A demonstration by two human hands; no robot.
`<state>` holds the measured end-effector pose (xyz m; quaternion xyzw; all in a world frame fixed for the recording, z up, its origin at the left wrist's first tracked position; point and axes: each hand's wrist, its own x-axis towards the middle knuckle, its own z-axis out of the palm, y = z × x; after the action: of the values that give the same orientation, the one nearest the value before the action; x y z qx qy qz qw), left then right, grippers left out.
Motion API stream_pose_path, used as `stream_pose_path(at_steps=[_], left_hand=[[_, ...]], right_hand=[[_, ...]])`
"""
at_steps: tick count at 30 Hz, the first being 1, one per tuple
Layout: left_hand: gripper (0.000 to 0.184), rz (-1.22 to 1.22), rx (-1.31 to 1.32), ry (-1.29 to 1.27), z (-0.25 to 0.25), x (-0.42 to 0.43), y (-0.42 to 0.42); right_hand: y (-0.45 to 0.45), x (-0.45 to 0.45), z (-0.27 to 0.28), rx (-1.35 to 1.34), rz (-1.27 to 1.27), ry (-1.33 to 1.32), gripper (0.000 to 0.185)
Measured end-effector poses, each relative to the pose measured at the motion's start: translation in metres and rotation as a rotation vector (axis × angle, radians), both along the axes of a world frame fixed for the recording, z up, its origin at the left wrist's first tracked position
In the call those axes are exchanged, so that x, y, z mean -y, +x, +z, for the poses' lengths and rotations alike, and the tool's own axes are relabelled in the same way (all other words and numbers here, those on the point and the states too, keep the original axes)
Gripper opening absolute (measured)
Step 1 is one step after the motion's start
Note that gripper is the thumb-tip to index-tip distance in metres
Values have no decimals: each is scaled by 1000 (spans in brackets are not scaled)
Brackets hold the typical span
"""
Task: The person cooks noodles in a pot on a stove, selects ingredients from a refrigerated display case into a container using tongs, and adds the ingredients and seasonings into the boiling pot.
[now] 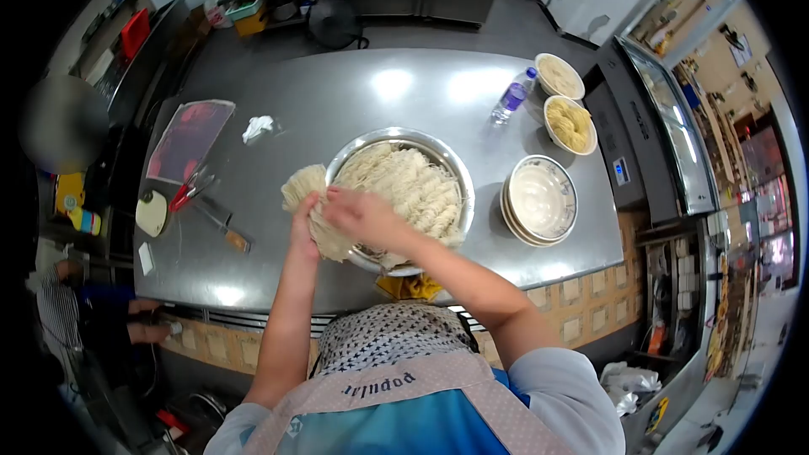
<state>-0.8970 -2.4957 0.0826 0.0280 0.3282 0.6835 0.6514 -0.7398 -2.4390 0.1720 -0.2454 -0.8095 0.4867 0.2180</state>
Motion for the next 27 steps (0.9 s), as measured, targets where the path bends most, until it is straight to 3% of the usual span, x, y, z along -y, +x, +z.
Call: stream_pose_path(at_steps=[2, 5, 6, 9, 11, 12, 13, 14, 16, 17, 19, 20, 22, 23, 24, 27], left_hand=[[27, 122, 86, 1, 6, 15, -24], [26, 247, 79, 128, 11, 53, -55], [25, 225, 159, 207, 17, 69, -60], [28, 435, 5, 151, -2, 128, -63], [26, 487, 85, 265, 2, 177, -42], [26, 612, 167, 217, 17, 203, -20], [27, 746, 20, 204, 0, 233, -9], [29, 715, 118, 333, -12, 270, 6], [29, 1007, -59, 14, -12, 337, 50], [28, 1223, 125, 10, -2, 360, 73], [28, 1521, -17, -107, 16, 408, 134], [32, 1368, -18, 142, -37, 486, 161], [39, 1658, -17, -131, -15, 536, 235], [40, 1757, 3, -111, -2, 557, 271], [40, 2054, 71, -152, 1, 577, 304], [28, 2393, -15, 22, 19, 643, 411]], right_hand=[[1, -17, 19, -126, -183, -280, 26], [13, -38, -3, -241, -307, -169, 26], [16, -37, -8, -83, -322, -63, 24], [35, -54, -67, 366, -119, 622, 34], [33, -53, -68, 129, -114, 509, 39], [35, -59, -70, 112, -104, 536, 38], [34, -63, -75, 93, -101, 549, 37], [28, -65, -79, 76, -104, 545, 36], [22, -67, -81, 16, -102, 538, 34], [19, -68, -81, -10, -70, 537, 34], [12, -57, -76, 0, -32, 552, 29], [9, -44, -68, -10, 0, 545, 26], [-8, -24, -79, -132, 93, 553, 23], [-18, -25, -102, -216, 155, 645, 25], [-20, -3, -89, -207, 249, 577, 25], [-36, 66, -75, -169, 445, 583, 26]])
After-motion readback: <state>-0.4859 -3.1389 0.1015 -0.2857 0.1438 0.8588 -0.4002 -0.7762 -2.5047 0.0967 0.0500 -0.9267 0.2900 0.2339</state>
